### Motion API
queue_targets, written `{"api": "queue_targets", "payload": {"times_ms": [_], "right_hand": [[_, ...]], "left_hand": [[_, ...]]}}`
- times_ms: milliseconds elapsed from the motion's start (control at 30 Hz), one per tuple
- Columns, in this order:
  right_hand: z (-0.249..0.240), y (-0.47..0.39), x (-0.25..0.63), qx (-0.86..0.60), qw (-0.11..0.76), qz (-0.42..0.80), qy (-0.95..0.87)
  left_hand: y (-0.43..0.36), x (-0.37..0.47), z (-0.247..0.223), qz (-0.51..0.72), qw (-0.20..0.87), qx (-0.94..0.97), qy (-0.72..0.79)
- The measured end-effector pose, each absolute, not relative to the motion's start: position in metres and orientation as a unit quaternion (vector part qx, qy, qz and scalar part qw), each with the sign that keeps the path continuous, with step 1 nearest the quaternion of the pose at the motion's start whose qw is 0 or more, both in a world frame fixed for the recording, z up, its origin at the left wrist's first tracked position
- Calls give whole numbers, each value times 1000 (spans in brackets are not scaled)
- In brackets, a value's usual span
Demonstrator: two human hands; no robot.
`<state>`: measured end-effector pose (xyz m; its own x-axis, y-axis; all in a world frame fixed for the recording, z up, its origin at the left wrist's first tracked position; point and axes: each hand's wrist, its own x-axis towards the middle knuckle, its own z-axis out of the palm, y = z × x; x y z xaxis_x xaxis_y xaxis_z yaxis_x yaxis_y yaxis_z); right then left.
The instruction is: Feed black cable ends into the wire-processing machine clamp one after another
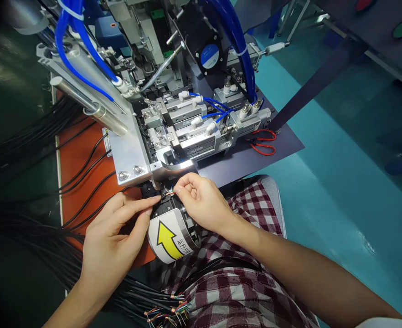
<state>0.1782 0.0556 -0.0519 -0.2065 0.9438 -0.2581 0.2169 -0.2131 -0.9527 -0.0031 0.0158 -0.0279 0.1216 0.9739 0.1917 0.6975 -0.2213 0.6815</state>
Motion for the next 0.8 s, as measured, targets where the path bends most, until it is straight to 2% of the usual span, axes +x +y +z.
{"api": "queue_targets", "payload": {"times_ms": [267, 433, 567, 633, 800], "right_hand": [[-49, 55, 177, -556, 302, 538, -557], [-36, 64, 177, -588, 231, 501, -591], [-32, 71, 180, -578, 182, 531, -592], [-34, 71, 181, -574, 198, 546, -578], [-42, 63, 180, -553, 309, 542, -552]], "left_hand": [[16, -4, -28, 313, 226, 713, 586], [16, -4, -27, 307, 218, 720, 583], [16, -3, -26, 313, 217, 720, 581], [16, -2, -26, 317, 219, 719, 578], [16, -3, -29, 319, 218, 719, 578]]}}
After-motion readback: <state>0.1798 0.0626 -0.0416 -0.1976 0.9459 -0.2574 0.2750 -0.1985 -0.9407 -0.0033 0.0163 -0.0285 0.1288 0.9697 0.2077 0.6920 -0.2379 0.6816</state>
